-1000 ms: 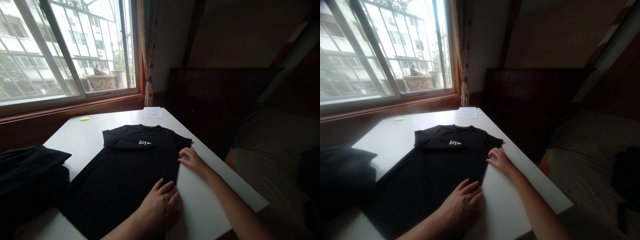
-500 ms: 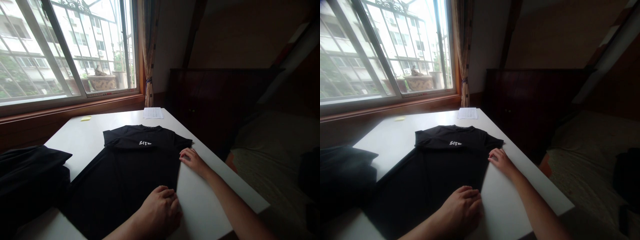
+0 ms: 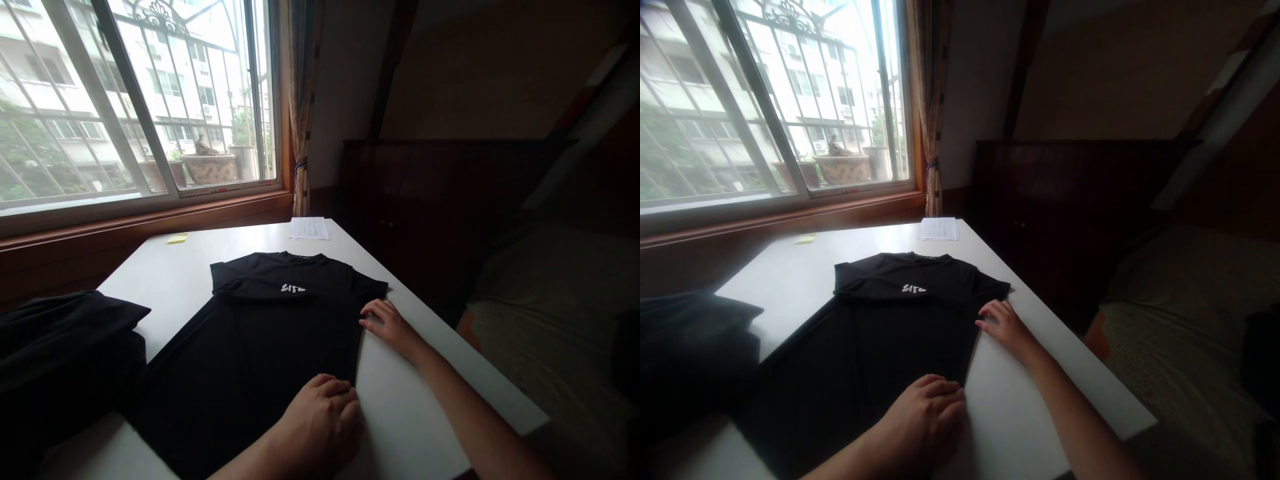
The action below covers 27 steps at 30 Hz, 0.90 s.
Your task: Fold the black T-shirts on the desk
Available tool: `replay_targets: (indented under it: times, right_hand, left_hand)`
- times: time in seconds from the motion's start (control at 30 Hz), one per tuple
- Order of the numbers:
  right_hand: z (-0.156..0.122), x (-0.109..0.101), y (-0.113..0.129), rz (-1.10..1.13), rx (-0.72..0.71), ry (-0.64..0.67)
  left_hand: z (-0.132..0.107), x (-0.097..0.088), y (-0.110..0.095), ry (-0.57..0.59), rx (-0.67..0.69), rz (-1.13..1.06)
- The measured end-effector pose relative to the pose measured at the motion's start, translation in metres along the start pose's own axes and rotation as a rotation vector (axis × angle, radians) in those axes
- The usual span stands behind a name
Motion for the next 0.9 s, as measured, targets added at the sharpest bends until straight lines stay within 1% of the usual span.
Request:
replay_targets:
  times: [0.13,0.2,0.27,0.33,0.37,0.43,0.5,0.53,0.6,0.63,0.7,0.77,0.83,0.9]
  right_hand:
    - [-0.001,0.0,0.003,0.005,0.001,0.016]
    - [-0.001,0.0,0.004,0.007,0.002,0.025]
    - [-0.002,0.001,0.003,0.011,0.006,0.03]
    - [-0.002,0.003,0.001,0.022,0.011,0.035]
    - [-0.002,0.004,-0.001,0.028,0.016,0.037]
    - [-0.002,0.005,-0.003,0.037,0.025,0.037]
    - [-0.002,0.005,-0.004,0.045,0.031,0.034]
    - [-0.002,0.005,-0.004,0.051,0.032,0.031]
    - [-0.001,0.005,-0.003,0.063,0.033,0.028]
    - [-0.001,0.004,-0.002,0.067,0.034,0.027]
    - [-0.001,0.004,-0.001,0.068,0.034,0.023]
    - [-0.001,0.003,0.0,0.061,0.032,0.014]
    - [-0.001,0.002,0.002,0.056,0.029,0.007]
    - [0.0,0.002,0.003,0.053,0.026,0.004]
  left_hand:
    - [-0.003,-0.002,0.001,0.049,-0.061,-0.016]
    - [-0.007,-0.01,0.01,0.068,-0.119,-0.022]
    - [-0.013,-0.026,0.029,0.069,-0.217,0.003]
    - [-0.024,-0.047,0.059,0.06,-0.338,0.072]
    - [-0.034,-0.057,0.077,0.06,-0.405,0.107]
    - [-0.063,-0.076,0.119,0.071,-0.565,0.171]
    - [-0.106,-0.092,0.161,0.068,-0.744,0.249]
    - [-0.133,-0.098,0.18,0.063,-0.84,0.277]
    - [-0.19,-0.1,0.21,0.07,-1.007,0.284]
    - [-0.216,-0.098,0.22,0.07,-1.056,0.263]
    - [-0.258,-0.09,0.229,0.045,-1.079,0.191]
    - [-0.287,-0.085,0.228,0.007,-1.089,0.171]
    - [-0.303,-0.081,0.221,0.003,-1.084,0.181]
    - [-0.309,-0.08,0.215,0.016,-1.091,0.183]
Point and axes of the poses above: each hand's wrist, its own z-axis towards the middle knuckle, its own x-axis out of the palm, y = z × x, the point moved 9 cm from there along z, towards the middle knuckle, and after that the axes turned 12 degrees about y, right-handed, at the moved point
